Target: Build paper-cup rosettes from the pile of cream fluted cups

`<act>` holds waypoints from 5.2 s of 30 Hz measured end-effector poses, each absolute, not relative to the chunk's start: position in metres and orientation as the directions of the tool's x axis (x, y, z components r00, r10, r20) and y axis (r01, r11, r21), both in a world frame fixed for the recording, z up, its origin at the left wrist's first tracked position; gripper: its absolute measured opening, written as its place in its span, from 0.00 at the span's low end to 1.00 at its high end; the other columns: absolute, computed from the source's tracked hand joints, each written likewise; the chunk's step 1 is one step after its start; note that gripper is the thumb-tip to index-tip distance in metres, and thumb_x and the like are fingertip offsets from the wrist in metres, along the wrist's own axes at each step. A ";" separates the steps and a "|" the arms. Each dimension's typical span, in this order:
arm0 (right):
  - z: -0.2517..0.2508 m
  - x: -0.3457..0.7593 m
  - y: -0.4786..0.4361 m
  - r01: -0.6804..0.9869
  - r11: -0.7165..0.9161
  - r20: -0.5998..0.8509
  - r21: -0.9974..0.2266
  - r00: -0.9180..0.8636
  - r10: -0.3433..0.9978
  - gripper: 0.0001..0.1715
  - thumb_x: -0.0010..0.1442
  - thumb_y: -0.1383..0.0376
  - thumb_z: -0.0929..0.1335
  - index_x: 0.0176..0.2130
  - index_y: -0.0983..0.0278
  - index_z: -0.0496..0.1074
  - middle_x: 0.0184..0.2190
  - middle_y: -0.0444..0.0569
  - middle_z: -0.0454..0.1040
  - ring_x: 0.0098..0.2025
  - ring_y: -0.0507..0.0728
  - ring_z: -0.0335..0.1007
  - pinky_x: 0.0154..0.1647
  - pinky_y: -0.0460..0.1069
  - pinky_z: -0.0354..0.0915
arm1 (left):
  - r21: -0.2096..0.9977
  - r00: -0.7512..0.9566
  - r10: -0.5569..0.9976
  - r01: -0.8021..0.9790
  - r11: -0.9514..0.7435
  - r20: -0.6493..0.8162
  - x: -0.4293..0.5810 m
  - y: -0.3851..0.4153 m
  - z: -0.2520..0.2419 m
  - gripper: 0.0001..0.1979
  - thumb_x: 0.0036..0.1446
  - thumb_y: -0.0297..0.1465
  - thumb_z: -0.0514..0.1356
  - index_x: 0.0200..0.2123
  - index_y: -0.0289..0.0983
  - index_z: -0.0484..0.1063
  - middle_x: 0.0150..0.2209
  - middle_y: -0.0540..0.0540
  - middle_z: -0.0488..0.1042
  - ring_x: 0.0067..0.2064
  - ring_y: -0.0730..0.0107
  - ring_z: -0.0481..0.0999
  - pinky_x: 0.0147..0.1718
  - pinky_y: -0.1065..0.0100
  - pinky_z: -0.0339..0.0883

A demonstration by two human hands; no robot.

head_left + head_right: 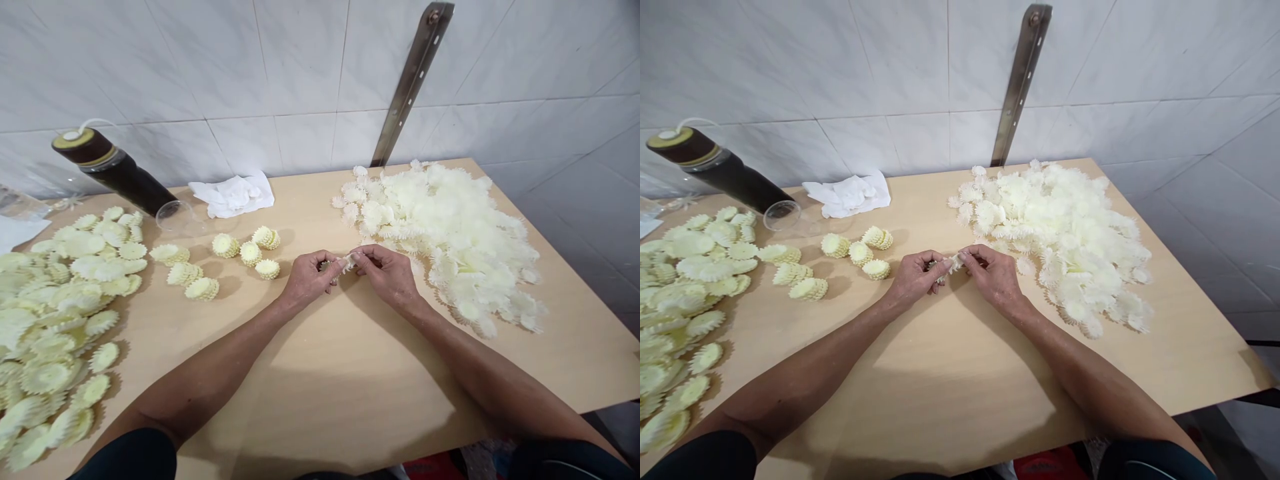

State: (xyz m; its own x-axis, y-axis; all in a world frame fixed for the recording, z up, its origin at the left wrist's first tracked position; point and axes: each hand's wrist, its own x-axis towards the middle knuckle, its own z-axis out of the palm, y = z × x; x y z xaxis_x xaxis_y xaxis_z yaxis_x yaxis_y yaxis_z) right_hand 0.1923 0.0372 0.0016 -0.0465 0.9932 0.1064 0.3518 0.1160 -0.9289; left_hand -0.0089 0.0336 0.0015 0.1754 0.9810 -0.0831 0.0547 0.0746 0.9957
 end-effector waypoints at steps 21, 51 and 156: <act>0.019 0.194 0.041 0.184 -0.050 -0.071 -0.982 -0.111 0.991 0.30 0.60 0.38 0.75 0.33 0.62 0.78 0.28 0.47 0.77 0.28 0.56 0.76 0.34 0.52 0.76 | 0.989 0.043 0.990 -0.062 0.137 -0.134 -0.008 0.034 0.010 0.12 0.56 0.39 0.68 0.35 0.35 0.80 0.21 0.50 0.75 0.19 0.73 0.72 0.17 0.73 0.65; 0.025 0.249 0.066 0.963 0.186 0.495 -0.196 -0.067 0.867 0.31 0.76 0.54 0.60 0.66 0.69 0.71 0.50 0.66 0.78 0.42 0.66 0.76 0.35 0.56 0.70 | 0.987 0.037 0.987 -0.023 0.160 -0.159 -0.007 0.034 0.009 0.14 0.55 0.39 0.67 0.38 0.33 0.82 0.22 0.49 0.75 0.20 0.72 0.74 0.18 0.73 0.67; 0.004 0.192 0.046 -0.054 0.111 0.107 -0.992 0.066 0.992 0.22 0.63 0.45 0.75 0.36 0.60 0.72 0.30 0.41 0.69 0.27 0.51 0.69 0.26 0.47 0.72 | 0.937 -0.004 0.993 -0.332 0.113 -0.121 -0.006 0.043 -0.007 0.22 0.47 0.41 0.78 0.36 0.36 0.72 0.24 0.48 0.79 0.26 0.69 0.80 0.29 0.68 0.75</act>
